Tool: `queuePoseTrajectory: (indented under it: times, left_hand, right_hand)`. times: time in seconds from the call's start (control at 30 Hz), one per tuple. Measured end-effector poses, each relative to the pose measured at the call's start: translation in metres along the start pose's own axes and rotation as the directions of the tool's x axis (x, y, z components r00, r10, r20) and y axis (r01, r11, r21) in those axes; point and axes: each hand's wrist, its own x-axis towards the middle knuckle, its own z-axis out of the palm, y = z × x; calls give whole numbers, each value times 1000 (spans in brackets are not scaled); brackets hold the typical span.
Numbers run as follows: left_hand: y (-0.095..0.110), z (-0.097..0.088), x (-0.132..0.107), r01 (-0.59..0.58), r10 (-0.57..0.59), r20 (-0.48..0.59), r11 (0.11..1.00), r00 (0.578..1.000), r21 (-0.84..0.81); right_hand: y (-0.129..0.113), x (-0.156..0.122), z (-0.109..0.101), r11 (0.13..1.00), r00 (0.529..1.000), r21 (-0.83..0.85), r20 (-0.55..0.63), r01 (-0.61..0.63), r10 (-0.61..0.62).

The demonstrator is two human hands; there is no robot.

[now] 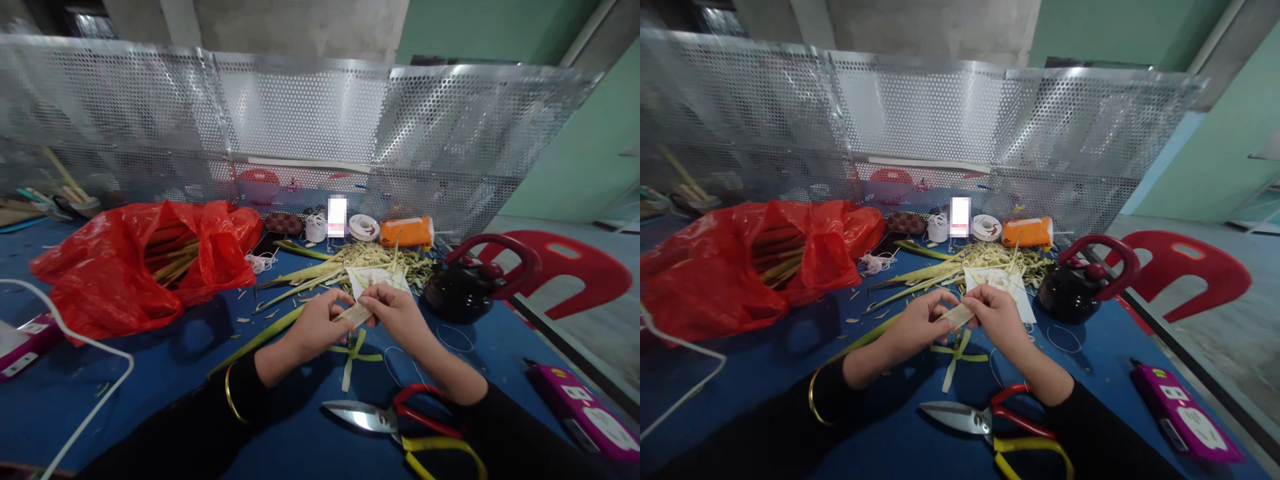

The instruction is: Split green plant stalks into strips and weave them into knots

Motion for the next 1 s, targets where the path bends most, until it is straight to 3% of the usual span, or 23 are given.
queuePoseTrajectory:
  times: [0.07,0.17,0.33,0.43,0.47,0.5,0.57,0.63,0.73,0.83,1.0]
  left_hand:
    - [0,2,-2,-98,98,-31,995,995,26]
    - [1,2,-3,-171,171,15,985,985,25]
    - [-4,-1,3,-82,83,53,997,995,-7]
    - [-6,-2,6,-40,39,-9,998,999,-58]
    - [-5,-2,6,-30,27,-38,996,999,-79]
    - [-4,-2,6,-25,19,-67,995,998,-98]
    - [-1,-2,6,-27,12,-114,992,993,-124]
    - [1,-1,6,-30,10,-143,989,990,-143]
    - [2,0,7,-26,2,-154,987,988,-156]
    - [2,1,8,-20,-3,-153,989,988,-147]
    - [0,1,7,-10,-15,-162,988,987,-152]
  right_hand:
    - [2,0,0,994,998,86,-7,-67,68]
    - [7,1,3,982,993,149,-1,-116,117]
    - [9,5,0,989,995,111,-4,-97,98]
    - [-4,0,-20,996,998,-84,-59,32,-37]
    - [-10,-6,-30,967,989,-229,-62,115,-133]
    - [-16,-15,-40,904,981,-385,18,185,-193]
    - [-22,-41,-61,774,962,-577,221,263,-162]
    - [-18,-74,-75,672,927,-670,370,316,-67]
    - [1,-116,-80,542,908,-743,405,393,-103]
    - [18,-136,-71,495,899,-760,422,420,-116]
    - [29,-133,-56,509,876,-727,466,461,-128]
